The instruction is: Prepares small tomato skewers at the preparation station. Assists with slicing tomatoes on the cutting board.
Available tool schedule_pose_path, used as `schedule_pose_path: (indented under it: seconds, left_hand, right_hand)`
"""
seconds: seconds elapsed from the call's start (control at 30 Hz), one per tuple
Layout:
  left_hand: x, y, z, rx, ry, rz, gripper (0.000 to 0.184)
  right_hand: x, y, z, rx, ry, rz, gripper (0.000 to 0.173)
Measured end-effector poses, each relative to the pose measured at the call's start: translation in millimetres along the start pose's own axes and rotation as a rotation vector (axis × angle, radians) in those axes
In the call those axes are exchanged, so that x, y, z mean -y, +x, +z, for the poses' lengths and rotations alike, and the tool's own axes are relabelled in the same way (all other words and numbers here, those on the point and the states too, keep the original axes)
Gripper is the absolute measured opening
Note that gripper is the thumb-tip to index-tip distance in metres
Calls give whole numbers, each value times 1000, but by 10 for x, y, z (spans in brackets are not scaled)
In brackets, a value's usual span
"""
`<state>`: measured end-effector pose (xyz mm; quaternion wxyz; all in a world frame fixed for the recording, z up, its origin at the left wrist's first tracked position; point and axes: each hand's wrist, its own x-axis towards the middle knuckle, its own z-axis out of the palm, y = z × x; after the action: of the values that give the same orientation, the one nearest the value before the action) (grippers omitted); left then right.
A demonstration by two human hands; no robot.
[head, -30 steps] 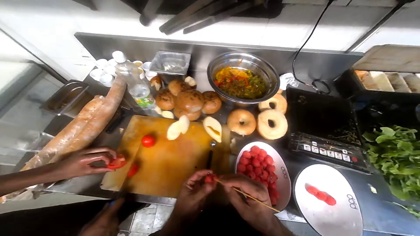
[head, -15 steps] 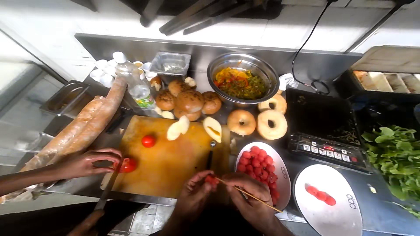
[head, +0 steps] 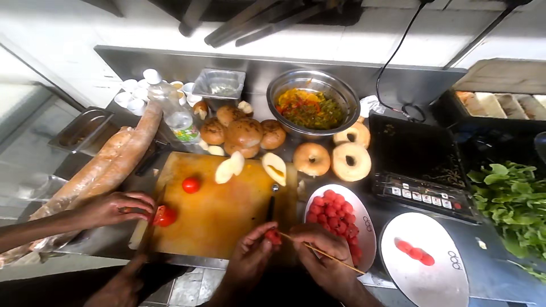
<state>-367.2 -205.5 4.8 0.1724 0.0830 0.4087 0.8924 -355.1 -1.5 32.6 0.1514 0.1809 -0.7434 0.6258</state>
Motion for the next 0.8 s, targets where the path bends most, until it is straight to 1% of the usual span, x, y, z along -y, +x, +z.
schedule_pose_path:
  seconds: [0.13, 0.3, 0.47, 0.63, 0.8]
  left_hand:
    - [9, -11, 3, -7, 7, -8, 35]
    - [2, -17, 18, -27, 13, -17, 34]
    - [12, -17, -3, -18, -1, -19, 34]
    - [8, -13, -18, -6, -5, -29, 34]
    - [21, -12, -22, 1, 0, -44, 35]
  right_hand:
    - [-1, -24, 8, 35, 14, 7, 10]
    - [-18, -7, -20, -29, -42, 5, 10]
    - [-17, -23, -7, 29, 2, 3, 10]
    - [-28, -12, -19, -56, -70, 40, 11]
    - [-21, -10, 5, 14, -21, -9, 10]
